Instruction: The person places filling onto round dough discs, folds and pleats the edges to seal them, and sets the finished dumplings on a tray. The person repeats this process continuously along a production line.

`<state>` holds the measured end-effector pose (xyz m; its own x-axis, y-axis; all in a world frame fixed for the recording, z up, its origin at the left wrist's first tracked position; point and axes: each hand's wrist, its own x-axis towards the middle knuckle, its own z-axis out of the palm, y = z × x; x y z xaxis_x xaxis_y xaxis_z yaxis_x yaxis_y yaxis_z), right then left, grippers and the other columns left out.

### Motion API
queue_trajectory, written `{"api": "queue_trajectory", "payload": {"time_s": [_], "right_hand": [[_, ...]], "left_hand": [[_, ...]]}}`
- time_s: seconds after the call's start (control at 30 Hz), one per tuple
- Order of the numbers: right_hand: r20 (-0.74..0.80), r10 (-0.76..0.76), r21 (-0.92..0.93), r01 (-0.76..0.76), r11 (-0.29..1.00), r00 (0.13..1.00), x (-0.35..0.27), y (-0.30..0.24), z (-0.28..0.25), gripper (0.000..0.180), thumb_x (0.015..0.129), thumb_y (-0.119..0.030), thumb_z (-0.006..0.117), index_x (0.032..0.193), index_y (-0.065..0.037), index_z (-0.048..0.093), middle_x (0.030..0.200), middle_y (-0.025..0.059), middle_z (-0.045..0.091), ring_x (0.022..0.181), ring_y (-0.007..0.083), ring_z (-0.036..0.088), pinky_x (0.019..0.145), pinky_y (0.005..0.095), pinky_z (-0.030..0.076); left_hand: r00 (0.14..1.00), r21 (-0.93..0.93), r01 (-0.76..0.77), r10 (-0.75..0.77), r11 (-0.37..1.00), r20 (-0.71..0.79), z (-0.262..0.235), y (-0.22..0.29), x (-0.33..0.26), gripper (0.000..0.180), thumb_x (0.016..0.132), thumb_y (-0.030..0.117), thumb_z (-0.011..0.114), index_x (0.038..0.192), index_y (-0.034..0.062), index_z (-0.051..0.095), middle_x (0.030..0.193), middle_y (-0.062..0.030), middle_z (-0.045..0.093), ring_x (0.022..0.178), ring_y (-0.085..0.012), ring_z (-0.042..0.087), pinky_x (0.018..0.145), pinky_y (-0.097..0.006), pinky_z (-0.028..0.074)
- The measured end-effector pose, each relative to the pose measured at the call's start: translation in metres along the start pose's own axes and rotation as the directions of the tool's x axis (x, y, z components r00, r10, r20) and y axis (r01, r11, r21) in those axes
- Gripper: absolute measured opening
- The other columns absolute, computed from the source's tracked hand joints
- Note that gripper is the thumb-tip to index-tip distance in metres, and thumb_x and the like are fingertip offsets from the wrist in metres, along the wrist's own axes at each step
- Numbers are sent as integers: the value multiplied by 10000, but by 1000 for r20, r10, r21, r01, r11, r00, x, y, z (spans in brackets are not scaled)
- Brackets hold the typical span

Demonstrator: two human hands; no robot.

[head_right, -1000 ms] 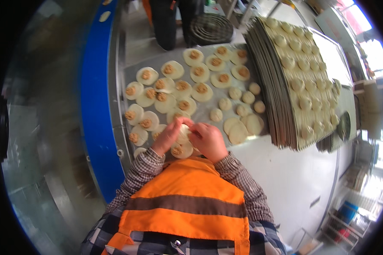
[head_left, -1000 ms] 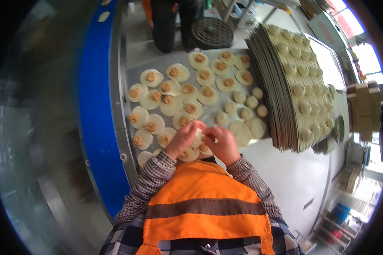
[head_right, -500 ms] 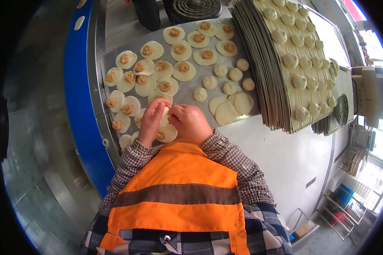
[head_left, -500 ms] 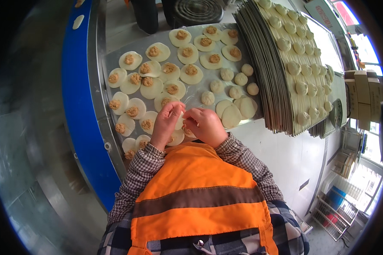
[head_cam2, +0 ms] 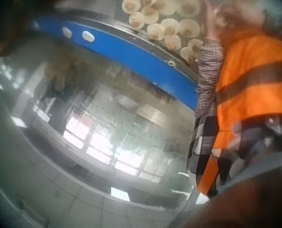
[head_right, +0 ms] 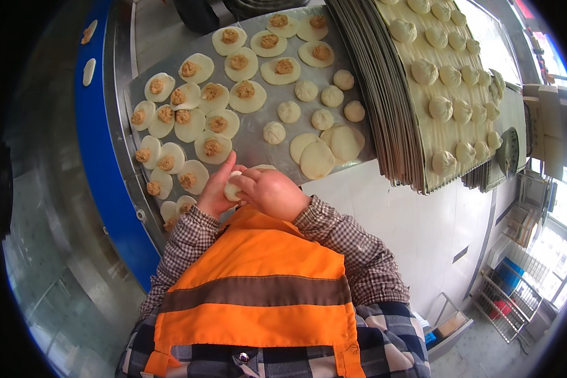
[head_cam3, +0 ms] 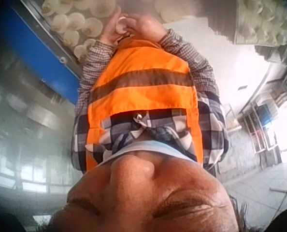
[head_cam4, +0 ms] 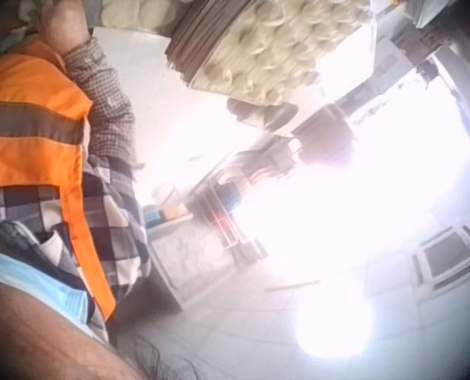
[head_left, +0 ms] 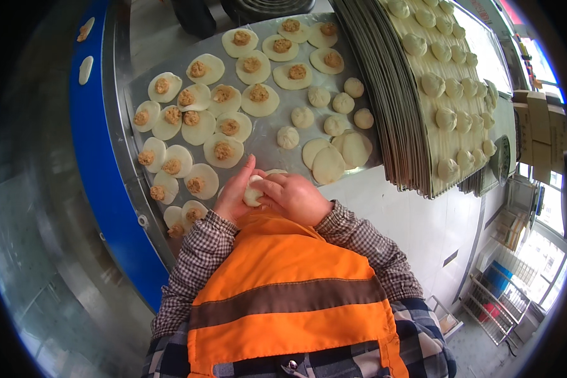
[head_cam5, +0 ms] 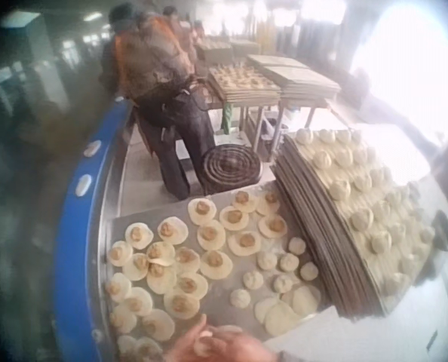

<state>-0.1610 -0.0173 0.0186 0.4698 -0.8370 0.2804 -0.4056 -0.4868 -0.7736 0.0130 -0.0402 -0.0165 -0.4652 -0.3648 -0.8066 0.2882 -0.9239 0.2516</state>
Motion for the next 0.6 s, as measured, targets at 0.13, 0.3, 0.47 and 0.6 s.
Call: {"api": "queue_trajectory", "payload": {"time_s": [0.13,0.3,0.47,0.6], "right_hand": [[37,10,-22,-9,1000,999,-1,12,-6,210,783,-109,682,944,-26,578,861,141,616,749,337,618,621,413,504],[70,235,-5,-235,972,969,13,20,-4,261,750,-101,690,967,-21,568,959,162,618,865,345,627,681,415,520],[48,352,109,-355,928,935,25,36,-4,481,718,-105,739,1165,-70,567,1177,149,583,822,319,642,700,379,531],[151,325,-39,-323,946,934,43,62,11,525,731,-73,719,1226,-80,546,1243,147,563,886,339,641,744,386,541]], "left_hand": [[983,-55,-162,166,985,73,5,-10,13,480,1002,505,400,995,61,583,916,-55,629,824,-143,623,676,-283,528],[898,85,-423,430,902,-96,7,-5,32,487,1011,501,378,1030,56,575,913,-39,617,832,-131,613,680,-289,520],[903,-124,-426,414,896,-110,21,9,42,527,1002,524,382,1220,68,529,1119,-80,576,984,-167,590,760,-292,520],[788,-136,-608,574,782,-223,16,12,23,567,1003,504,393,1325,48,488,1241,-140,548,1057,-212,604,731,-346,555]]}}
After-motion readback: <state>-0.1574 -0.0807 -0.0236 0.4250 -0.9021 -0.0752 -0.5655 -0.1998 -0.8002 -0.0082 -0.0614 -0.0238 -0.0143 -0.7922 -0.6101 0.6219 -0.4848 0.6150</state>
